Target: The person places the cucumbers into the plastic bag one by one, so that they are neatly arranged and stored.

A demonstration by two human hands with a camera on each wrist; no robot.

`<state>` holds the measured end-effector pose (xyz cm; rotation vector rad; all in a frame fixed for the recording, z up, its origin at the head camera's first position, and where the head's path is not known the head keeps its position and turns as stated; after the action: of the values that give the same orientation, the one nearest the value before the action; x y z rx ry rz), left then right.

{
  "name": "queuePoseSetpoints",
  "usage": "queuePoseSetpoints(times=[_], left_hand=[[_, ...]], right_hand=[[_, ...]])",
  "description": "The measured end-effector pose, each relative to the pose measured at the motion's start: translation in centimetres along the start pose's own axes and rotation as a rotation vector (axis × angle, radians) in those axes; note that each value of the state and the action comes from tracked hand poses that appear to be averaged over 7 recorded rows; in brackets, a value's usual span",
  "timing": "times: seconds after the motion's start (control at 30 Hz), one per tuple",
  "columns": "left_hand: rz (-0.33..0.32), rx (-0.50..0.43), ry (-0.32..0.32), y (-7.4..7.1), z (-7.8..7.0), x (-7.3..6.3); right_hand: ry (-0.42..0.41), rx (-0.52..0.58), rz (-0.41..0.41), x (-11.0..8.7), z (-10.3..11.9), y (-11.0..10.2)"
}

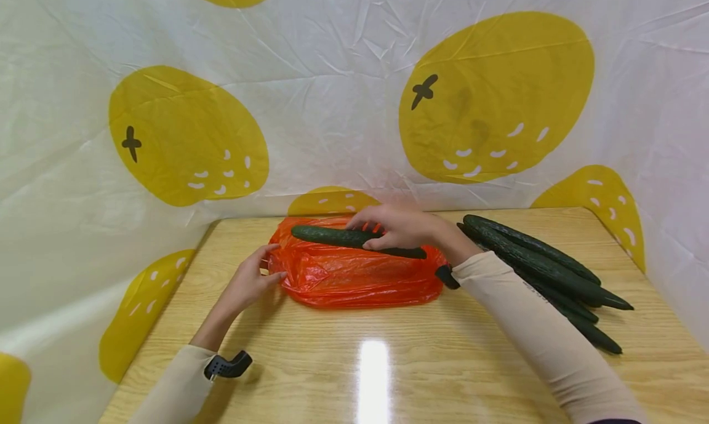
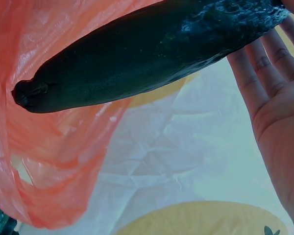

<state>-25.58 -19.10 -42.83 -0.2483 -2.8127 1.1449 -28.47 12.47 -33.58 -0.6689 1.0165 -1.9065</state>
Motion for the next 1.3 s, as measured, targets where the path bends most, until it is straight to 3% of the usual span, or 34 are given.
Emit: queuePoseSetpoints(times=[0.5,1.3], left_hand=[[-0.002,0.001,0.019,0.1,0.1,0.2],[-0.004,-0.004,0.016,0.1,0.4,0.4]], right_hand=[[0.072,-0.005,0.113,0.6,-0.9,2.9],[0.161,-0.057,0.165,1.6,-2.2,7.4]])
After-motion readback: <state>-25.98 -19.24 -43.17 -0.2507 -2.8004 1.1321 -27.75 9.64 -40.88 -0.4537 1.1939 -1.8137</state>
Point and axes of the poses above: each hand's wrist, its own x-axis towards the middle knuckle, its own y-axis out of the palm, z = x × y, the point moved 5 cm from there along x, towards the middle knuckle, and after that the axes turned 2 degrees about z, right-handed, at the moved point
